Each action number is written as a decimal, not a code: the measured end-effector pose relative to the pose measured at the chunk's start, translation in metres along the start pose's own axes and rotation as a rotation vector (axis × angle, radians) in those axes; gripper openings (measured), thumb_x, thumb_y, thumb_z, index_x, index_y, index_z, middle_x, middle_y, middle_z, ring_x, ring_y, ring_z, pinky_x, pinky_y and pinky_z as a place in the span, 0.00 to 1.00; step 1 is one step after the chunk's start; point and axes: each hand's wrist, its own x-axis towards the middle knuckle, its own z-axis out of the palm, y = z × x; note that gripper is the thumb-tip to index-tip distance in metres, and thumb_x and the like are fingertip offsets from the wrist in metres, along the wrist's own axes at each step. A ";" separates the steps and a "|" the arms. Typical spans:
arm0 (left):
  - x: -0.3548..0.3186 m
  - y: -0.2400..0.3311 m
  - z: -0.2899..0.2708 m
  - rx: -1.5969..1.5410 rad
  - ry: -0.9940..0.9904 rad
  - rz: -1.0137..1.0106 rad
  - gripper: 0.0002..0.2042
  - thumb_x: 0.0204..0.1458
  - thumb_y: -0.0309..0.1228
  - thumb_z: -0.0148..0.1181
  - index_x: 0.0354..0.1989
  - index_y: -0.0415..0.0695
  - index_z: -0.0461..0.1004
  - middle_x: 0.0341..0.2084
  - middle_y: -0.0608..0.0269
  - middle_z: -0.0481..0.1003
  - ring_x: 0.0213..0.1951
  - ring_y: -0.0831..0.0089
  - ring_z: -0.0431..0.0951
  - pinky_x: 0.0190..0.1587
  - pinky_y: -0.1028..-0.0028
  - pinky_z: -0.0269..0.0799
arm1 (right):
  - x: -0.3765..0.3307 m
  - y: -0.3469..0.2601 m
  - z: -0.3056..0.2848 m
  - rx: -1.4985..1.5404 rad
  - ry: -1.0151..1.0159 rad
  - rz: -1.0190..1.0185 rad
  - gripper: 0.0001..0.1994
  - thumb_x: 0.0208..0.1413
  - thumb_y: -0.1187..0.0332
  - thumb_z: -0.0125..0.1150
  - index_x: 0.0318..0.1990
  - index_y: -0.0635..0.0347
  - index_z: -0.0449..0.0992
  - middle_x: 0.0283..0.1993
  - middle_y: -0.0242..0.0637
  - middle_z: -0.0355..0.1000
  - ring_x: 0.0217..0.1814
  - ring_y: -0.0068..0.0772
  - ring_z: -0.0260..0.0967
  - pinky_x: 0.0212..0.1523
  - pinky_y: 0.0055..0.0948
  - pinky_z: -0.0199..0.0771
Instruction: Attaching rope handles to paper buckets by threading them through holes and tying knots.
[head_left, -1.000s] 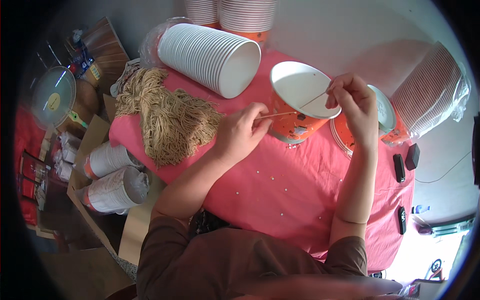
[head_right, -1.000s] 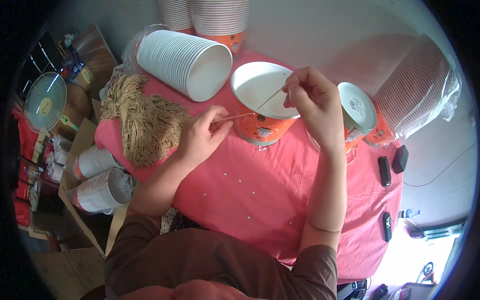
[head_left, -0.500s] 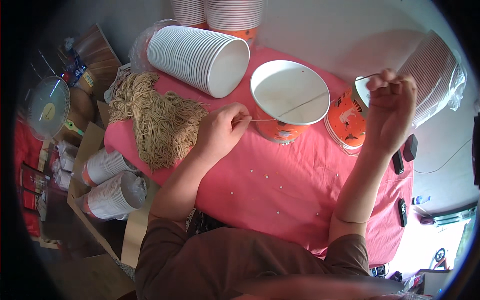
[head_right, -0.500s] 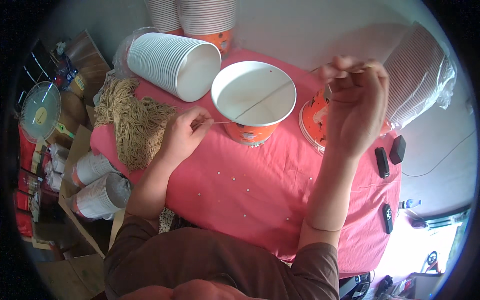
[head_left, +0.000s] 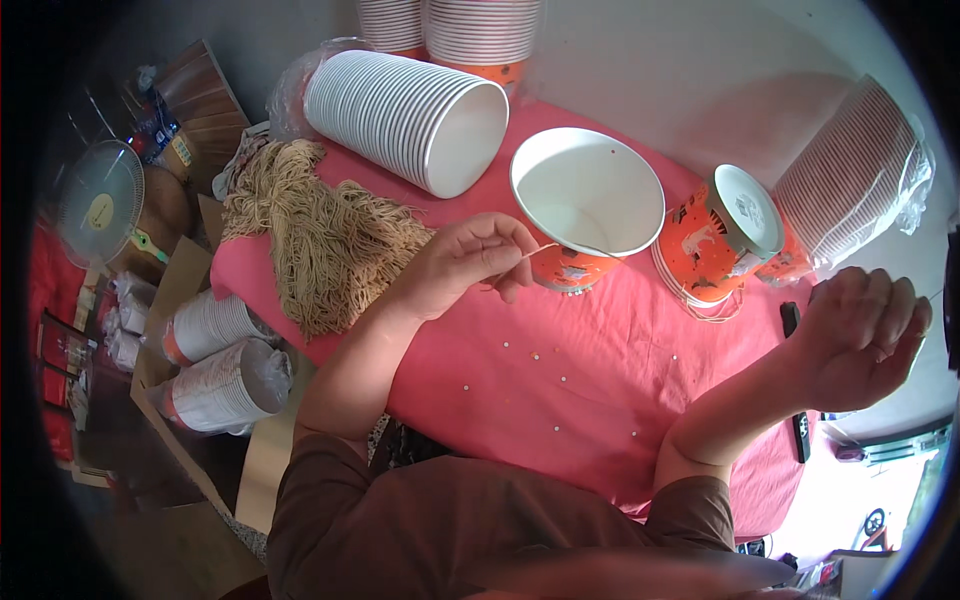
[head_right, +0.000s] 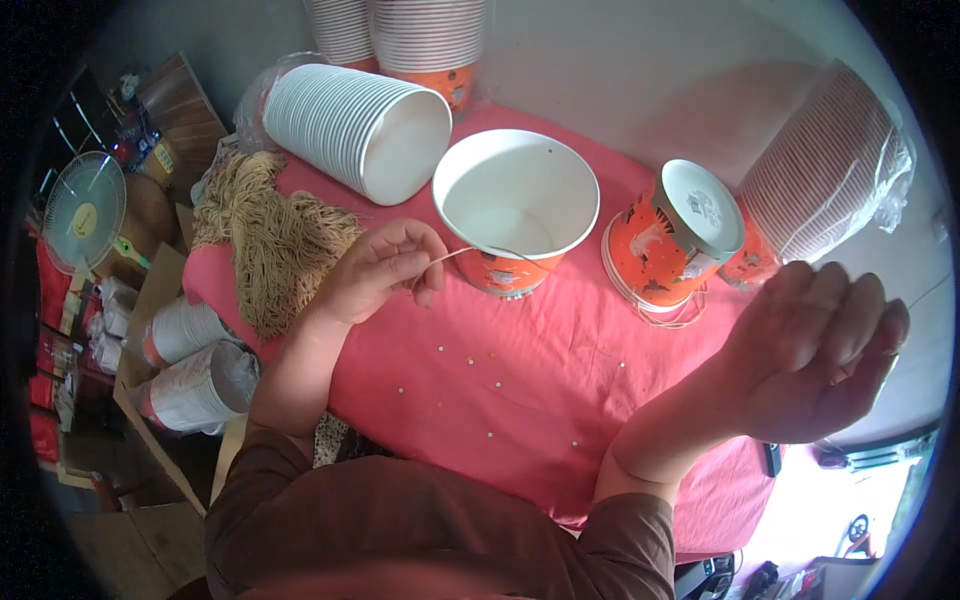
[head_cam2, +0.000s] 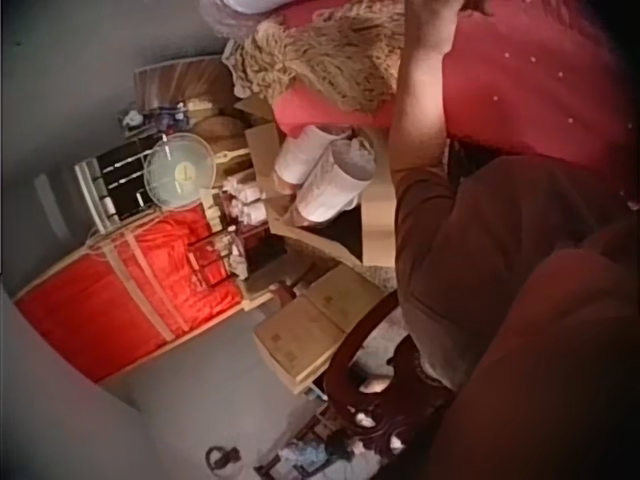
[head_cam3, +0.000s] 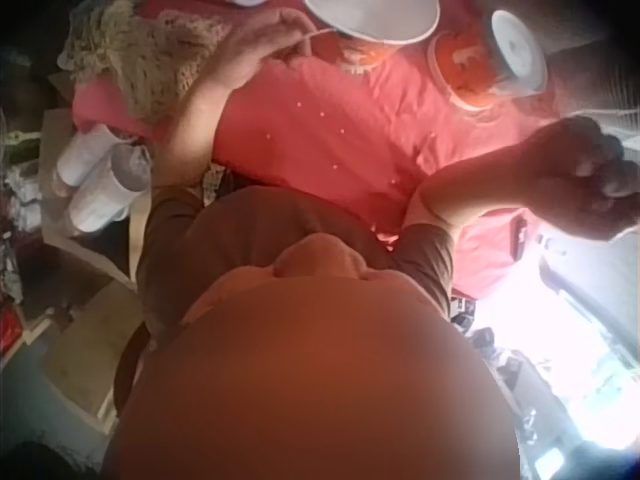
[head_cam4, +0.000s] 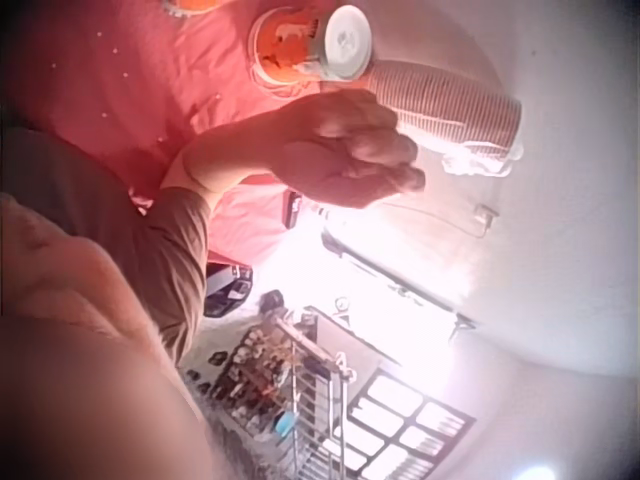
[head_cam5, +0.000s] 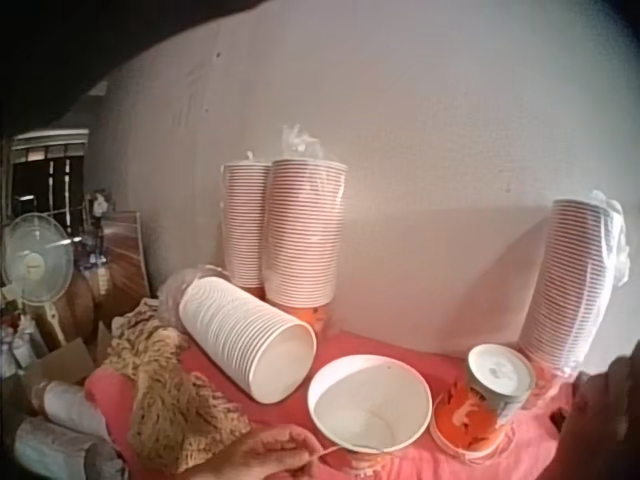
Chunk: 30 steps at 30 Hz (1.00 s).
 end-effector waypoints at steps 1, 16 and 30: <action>0.000 0.000 0.000 -0.058 -0.050 -0.025 0.08 0.63 0.27 0.51 0.47 0.38 0.72 0.33 0.61 0.78 0.32 0.77 0.76 0.36 0.77 0.74 | -0.001 0.001 0.005 0.018 -0.137 0.075 0.10 0.66 0.67 0.41 0.29 0.52 0.57 0.27 0.32 0.57 0.25 0.25 0.53 0.30 0.30 0.62; 0.003 -0.016 0.012 0.122 0.097 0.151 0.04 0.60 0.23 0.57 0.40 0.37 0.73 0.33 0.56 0.79 0.34 0.72 0.80 0.41 0.73 0.77 | -0.033 0.092 0.024 -1.366 -0.786 0.449 0.10 0.46 0.68 0.69 0.33 0.61 0.76 0.31 0.38 0.74 0.34 0.45 0.74 0.34 0.40 0.74; -0.001 -0.016 0.018 0.260 0.105 0.351 0.03 0.60 0.23 0.58 0.39 0.37 0.72 0.34 0.66 0.74 0.37 0.82 0.74 0.39 0.81 0.73 | -0.044 0.105 0.028 -1.330 -0.846 0.462 0.04 0.50 0.73 0.65 0.30 0.61 0.76 0.30 0.38 0.75 0.31 0.43 0.75 0.30 0.36 0.73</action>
